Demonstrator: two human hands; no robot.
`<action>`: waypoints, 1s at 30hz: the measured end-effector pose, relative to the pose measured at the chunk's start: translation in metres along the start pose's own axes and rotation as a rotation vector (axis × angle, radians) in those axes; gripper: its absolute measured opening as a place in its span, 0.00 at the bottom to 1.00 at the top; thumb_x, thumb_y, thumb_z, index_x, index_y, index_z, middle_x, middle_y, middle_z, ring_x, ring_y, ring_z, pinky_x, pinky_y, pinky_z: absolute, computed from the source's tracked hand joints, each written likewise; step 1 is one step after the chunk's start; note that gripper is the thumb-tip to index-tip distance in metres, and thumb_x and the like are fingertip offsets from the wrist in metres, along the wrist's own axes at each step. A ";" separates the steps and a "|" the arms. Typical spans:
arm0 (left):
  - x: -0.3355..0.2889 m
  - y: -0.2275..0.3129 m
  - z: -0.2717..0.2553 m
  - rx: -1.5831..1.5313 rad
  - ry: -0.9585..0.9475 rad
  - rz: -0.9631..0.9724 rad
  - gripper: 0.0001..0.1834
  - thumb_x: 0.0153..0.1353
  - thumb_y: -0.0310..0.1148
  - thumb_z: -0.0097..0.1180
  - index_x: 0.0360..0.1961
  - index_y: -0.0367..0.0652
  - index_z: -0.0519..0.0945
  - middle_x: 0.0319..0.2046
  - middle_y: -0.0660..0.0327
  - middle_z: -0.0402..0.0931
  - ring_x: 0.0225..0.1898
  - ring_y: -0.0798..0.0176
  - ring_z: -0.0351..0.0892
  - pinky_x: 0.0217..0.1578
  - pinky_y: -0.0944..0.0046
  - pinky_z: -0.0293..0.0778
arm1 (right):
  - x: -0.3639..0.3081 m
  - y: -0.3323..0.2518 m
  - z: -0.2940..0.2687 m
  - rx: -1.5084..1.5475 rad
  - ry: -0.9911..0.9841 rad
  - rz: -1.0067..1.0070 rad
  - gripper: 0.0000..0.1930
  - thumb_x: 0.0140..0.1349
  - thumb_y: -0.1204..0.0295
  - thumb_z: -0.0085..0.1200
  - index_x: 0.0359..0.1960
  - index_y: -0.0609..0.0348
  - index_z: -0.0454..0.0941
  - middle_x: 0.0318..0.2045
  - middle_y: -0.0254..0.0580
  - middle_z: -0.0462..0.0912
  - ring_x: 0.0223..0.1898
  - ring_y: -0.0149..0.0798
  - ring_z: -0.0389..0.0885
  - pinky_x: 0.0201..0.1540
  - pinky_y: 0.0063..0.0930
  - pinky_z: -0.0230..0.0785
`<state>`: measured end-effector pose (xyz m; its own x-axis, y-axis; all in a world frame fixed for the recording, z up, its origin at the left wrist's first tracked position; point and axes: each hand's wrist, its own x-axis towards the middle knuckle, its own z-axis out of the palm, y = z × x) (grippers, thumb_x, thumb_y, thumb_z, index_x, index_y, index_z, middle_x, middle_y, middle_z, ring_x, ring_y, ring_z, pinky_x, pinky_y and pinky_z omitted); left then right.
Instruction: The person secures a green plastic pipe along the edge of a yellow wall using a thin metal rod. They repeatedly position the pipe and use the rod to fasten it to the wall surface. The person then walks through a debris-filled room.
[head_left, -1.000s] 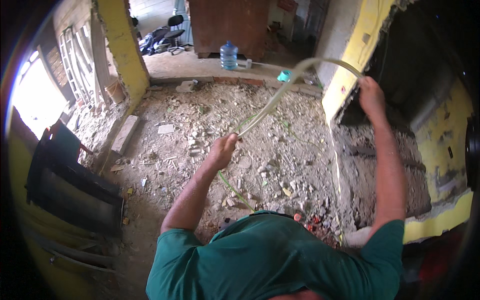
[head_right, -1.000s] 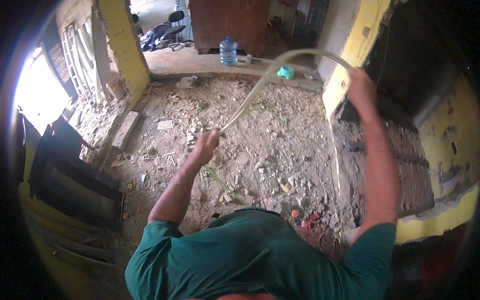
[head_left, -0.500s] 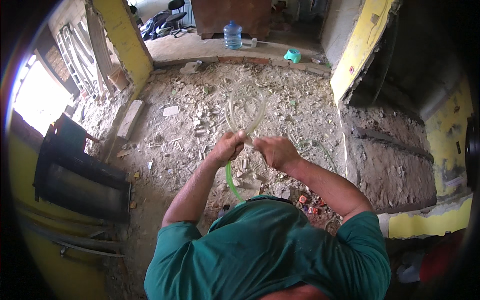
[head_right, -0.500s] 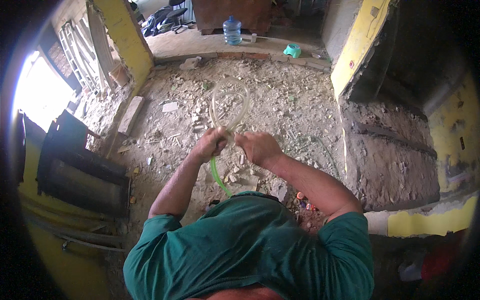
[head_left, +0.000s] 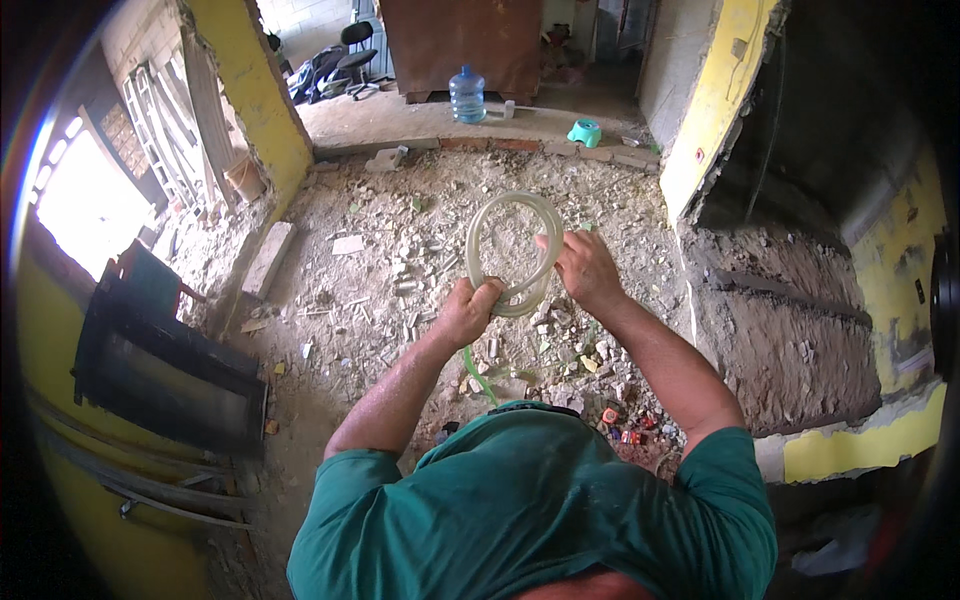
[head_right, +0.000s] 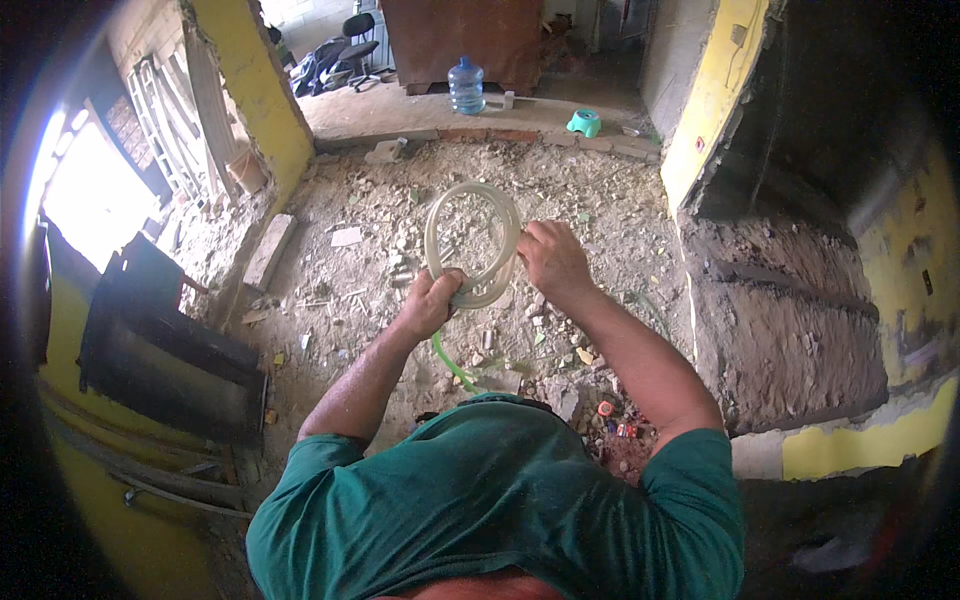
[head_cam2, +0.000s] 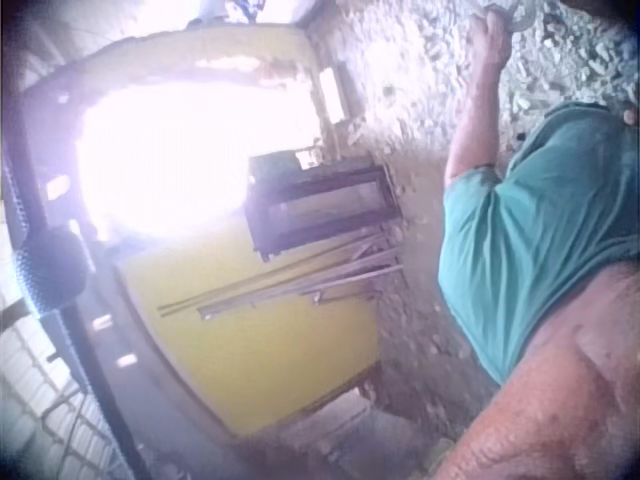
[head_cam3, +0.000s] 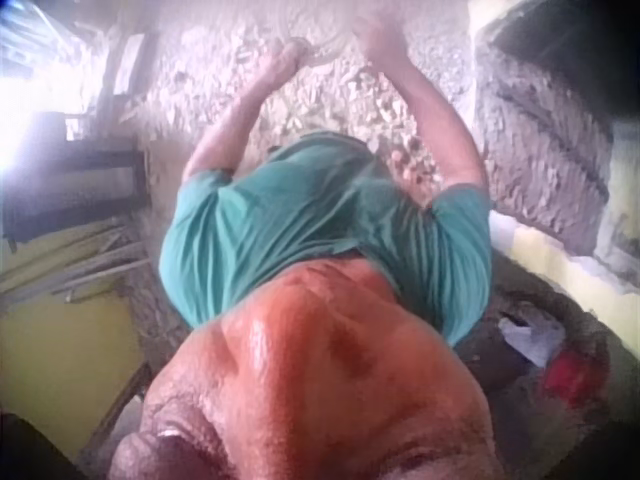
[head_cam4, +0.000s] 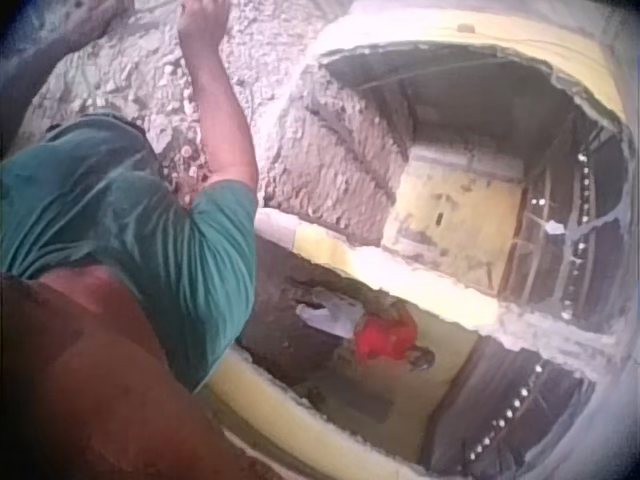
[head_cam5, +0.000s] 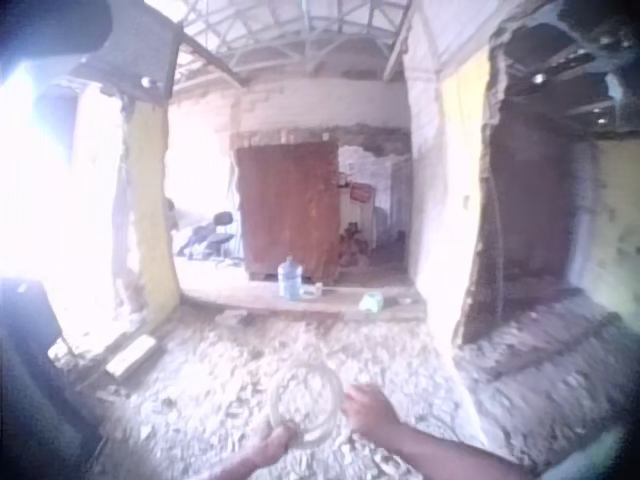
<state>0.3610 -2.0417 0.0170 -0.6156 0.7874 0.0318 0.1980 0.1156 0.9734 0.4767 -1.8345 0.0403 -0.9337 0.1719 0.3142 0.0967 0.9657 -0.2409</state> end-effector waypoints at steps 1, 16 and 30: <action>0.000 0.001 0.004 0.040 0.022 0.025 0.21 0.68 0.43 0.43 0.25 0.39 0.76 0.16 0.65 0.68 0.20 0.68 0.66 0.23 0.61 0.62 | 0.004 -0.008 0.003 0.174 -0.042 0.099 0.22 0.69 0.72 0.47 0.65 0.48 0.70 0.62 0.49 0.70 0.59 0.49 0.73 0.61 0.43 0.69; -0.002 -0.030 0.020 0.262 0.185 -0.139 0.23 0.67 0.43 0.43 0.29 0.31 0.79 0.20 0.47 0.76 0.27 0.55 0.78 0.30 0.50 0.71 | -0.008 -0.054 0.038 1.158 0.091 0.391 0.24 0.76 0.54 0.40 0.55 0.63 0.79 0.37 0.37 0.81 0.41 0.32 0.76 0.52 0.34 0.69; 0.005 -0.070 -0.010 0.408 0.256 0.501 0.10 0.58 0.26 0.53 0.42 0.38 0.79 0.28 0.47 0.80 0.31 0.38 0.81 0.32 0.49 0.77 | -0.050 -0.059 0.037 1.465 -0.221 0.583 0.35 0.68 0.68 0.55 0.70 0.53 0.46 0.42 0.49 0.78 0.32 0.35 0.80 0.28 0.34 0.77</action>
<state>0.3362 -2.0520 -0.0487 -0.5255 0.6435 0.5566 0.7455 0.0330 0.6657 0.5055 -1.9068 0.0048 -0.9310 0.2788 -0.2355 0.1644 -0.2558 -0.9527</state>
